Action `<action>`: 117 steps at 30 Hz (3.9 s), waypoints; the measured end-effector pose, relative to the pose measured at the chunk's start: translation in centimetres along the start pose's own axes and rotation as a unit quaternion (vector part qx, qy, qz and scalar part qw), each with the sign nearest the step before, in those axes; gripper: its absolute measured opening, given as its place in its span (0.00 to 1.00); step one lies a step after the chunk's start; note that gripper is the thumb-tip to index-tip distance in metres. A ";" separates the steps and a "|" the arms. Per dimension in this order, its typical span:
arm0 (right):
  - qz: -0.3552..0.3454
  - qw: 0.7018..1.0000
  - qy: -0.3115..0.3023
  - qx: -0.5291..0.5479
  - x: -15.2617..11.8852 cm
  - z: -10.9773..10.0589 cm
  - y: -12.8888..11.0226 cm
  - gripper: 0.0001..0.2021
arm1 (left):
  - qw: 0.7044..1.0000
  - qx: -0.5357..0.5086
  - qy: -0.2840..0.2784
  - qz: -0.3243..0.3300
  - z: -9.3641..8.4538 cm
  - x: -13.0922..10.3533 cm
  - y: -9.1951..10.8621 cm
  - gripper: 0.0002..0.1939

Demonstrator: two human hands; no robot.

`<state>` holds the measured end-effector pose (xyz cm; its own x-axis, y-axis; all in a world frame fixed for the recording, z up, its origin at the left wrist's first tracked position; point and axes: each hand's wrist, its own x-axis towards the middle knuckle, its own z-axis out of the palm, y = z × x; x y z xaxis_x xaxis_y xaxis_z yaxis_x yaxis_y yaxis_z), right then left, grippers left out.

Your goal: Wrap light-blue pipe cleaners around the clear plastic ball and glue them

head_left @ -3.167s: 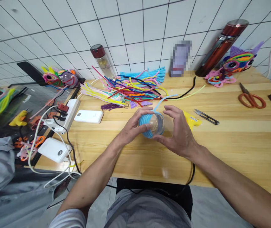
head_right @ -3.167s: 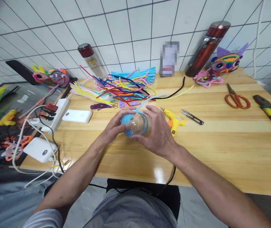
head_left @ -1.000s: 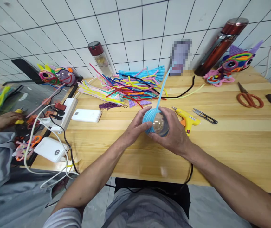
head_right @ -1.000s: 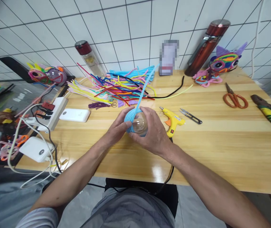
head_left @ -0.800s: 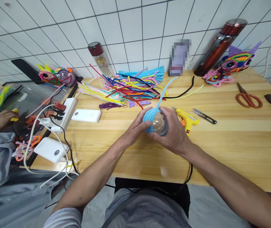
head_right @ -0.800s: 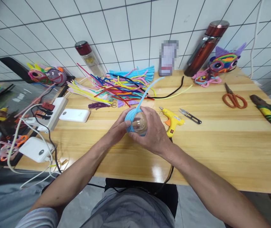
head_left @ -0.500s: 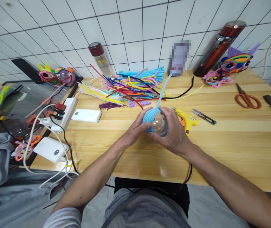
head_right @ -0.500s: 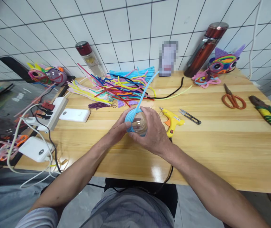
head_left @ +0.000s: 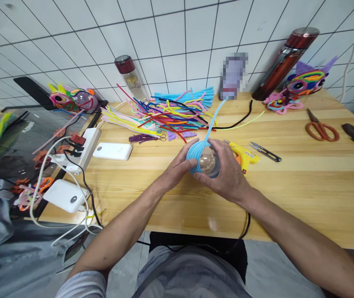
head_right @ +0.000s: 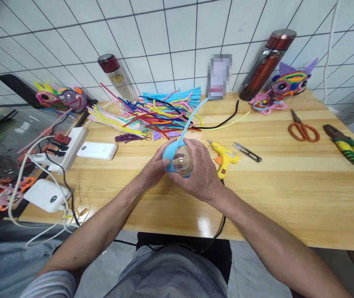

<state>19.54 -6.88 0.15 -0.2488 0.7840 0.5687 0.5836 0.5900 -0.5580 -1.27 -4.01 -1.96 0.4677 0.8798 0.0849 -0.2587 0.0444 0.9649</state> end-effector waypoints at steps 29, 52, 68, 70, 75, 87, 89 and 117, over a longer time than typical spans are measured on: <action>0.245 0.894 -0.016 0.374 0.9 -0.4 -0.1 0.35 | 0.980 0.191 0.054 0.024 0.8 -0.5 1.3 0.44; 0.216 0.886 -0.100 0.398 0.7 -0.1 1.3 0.36 | 0.982 0.172 0.067 -0.041 0.8 -0.2 1.9 0.45; 0.173 0.921 -0.140 0.319 0.5 -0.7 1.9 0.38 | 0.986 0.156 0.058 -0.030 0.7 -0.1 1.6 0.42; 0.175 0.921 -0.143 0.317 0.5 -0.8 1.9 0.38 | 0.985 0.160 0.059 -0.028 0.6 -0.2 1.5 0.42; 0.179 0.919 -0.143 0.320 0.6 -0.9 1.8 0.37 | 0.982 0.177 0.059 -0.023 0.6 -0.2 1.6 0.41; 0.248 0.868 -0.073 0.424 1.0 -0.7 1.0 0.25 | 0.970 0.233 0.066 -0.036 1.3 -0.5 2.5 0.40; 0.265 0.867 -0.040 0.420 1.0 -0.4 0.8 0.21 | 0.968 0.237 0.069 -0.037 1.5 -0.5 2.7 0.40; 0.289 0.870 -0.001 0.400 0.9 0.8 0.4 0.22 | 0.973 0.224 0.029 -0.046 1.1 -0.9 3.0 0.43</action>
<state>18.94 -5.72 -0.05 -0.0939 0.9942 0.0524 -0.1136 0.0416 -0.9927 -1.56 -5.13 1.14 0.4190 0.9080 -0.0093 0.1836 -0.0747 0.9802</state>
